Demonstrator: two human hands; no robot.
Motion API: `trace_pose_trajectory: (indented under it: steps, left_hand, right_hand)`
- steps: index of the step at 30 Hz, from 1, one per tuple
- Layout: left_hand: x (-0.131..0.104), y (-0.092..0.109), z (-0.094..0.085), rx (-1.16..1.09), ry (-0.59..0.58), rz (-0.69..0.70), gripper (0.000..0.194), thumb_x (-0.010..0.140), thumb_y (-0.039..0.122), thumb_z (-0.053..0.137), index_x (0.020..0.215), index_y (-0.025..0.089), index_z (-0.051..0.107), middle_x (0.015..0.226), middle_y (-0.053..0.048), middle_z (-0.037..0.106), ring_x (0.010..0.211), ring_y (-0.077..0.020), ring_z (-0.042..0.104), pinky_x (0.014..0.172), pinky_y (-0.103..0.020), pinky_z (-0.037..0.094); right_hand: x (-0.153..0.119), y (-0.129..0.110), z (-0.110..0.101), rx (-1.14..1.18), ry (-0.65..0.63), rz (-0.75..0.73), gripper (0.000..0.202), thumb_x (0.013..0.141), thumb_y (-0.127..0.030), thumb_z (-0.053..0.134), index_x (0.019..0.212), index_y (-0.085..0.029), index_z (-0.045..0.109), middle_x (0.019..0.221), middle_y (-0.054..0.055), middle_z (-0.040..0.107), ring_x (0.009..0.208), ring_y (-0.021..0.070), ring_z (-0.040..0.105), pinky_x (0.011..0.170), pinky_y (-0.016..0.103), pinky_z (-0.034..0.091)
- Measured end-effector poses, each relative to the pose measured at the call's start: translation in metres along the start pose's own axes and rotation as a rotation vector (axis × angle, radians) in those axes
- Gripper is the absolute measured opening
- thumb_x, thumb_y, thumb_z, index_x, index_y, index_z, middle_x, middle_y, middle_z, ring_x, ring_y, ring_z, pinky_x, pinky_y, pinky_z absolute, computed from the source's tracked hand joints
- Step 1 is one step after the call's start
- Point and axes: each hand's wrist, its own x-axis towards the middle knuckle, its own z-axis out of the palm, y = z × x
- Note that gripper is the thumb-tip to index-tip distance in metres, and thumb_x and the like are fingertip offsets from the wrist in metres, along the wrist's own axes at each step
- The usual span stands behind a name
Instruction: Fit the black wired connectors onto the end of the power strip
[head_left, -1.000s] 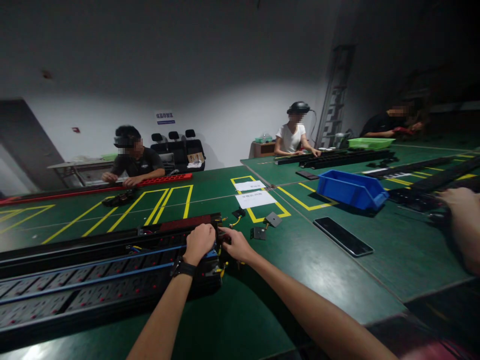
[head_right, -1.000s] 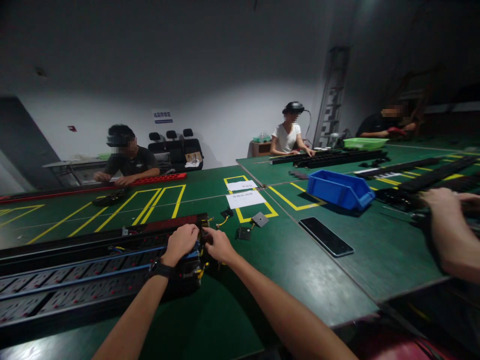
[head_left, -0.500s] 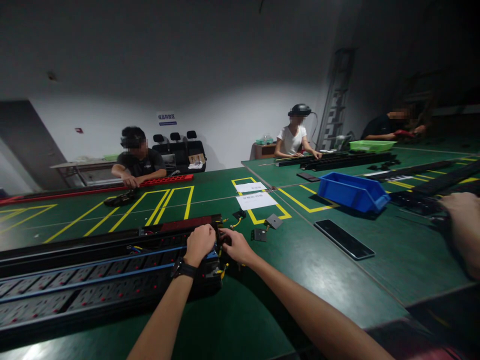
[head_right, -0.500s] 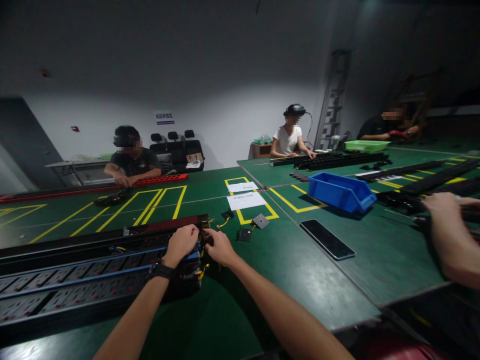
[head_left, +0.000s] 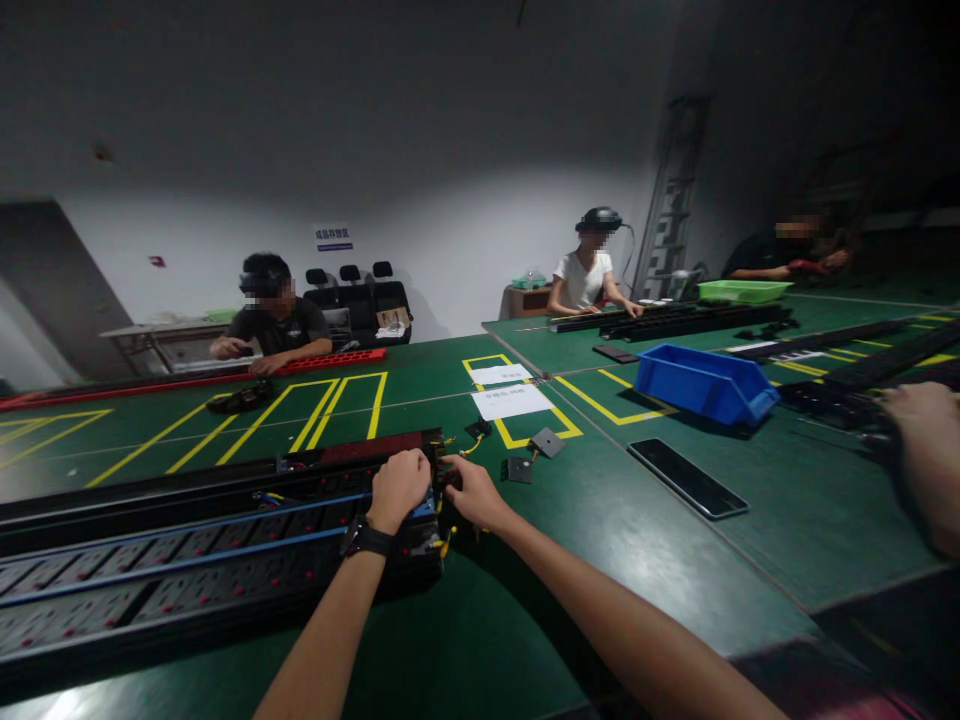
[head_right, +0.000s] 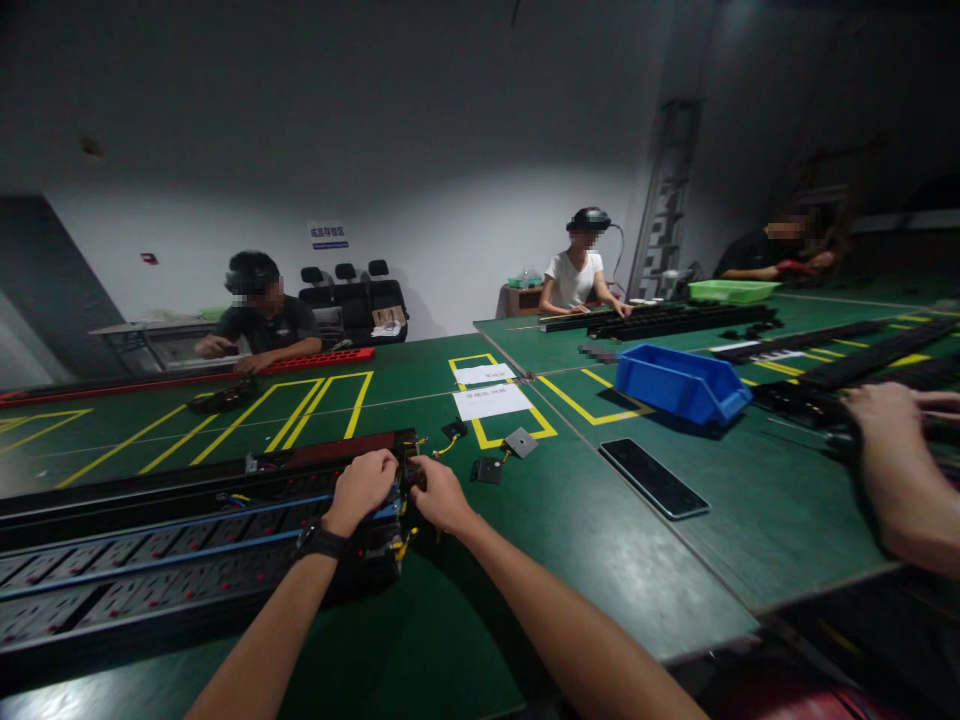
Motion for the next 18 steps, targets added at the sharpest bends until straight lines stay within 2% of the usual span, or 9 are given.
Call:
trace_pose_trajectory:
  steps: [3,7,12,18]
  left_hand:
    - [0.0003,-0.0003,0.0013,0.000,0.003,0.004,0.039,0.097,0.031,0.036,0.103,0.024,0.075,0.111,-0.012,0.076,0.101,-0.0271,0.072,0.085,-0.035,0.052]
    - [0.0008,-0.0005,0.0020,-0.006,0.011,0.013,0.040,0.096,0.030,0.037,0.101,0.025,0.076,0.110,-0.011,0.076,0.100,-0.0284,0.072,0.085,-0.036,0.053]
    - [0.0013,-0.0005,0.0015,-0.006,0.004,0.021,0.040,0.095,0.031,0.037,0.097,0.025,0.076,0.109,-0.010,0.076,0.100,-0.0299,0.072,0.083,-0.037,0.053]
    - [0.0028,-0.0020,0.0027,0.015,-0.016,0.039,0.040,0.096,0.031,0.036,0.096,0.025,0.076,0.109,-0.011,0.076,0.100,-0.0278,0.072,0.084,-0.034,0.053]
  right_hand:
    - [0.0000,0.0001,-0.0002,-0.010,-0.004,-0.007,0.054,0.073,-0.007,0.059,0.126,-0.018,0.065,0.096,0.005,0.075,0.082,0.0198,0.068,0.079,0.030,0.053]
    - [-0.0001,-0.0006,-0.0018,0.007,0.006,-0.012,0.060,0.072,-0.007,0.059,0.131,-0.017,0.063,0.107,0.008,0.076,0.091,0.0219,0.070,0.088,0.033,0.054]
    - [-0.0009,0.0001,-0.0033,0.024,-0.065,-0.031,0.071,0.072,-0.007,0.060,0.142,-0.021,0.056,0.118,0.007,0.075,0.109,0.0244,0.069,0.100,0.037,0.051]
    - [-0.0001,0.0029,-0.0066,0.026,-0.121,-0.064,0.075,0.072,-0.007,0.060,0.145,-0.023,0.053,0.123,0.006,0.073,0.112,0.0242,0.069,0.102,0.039,0.050]
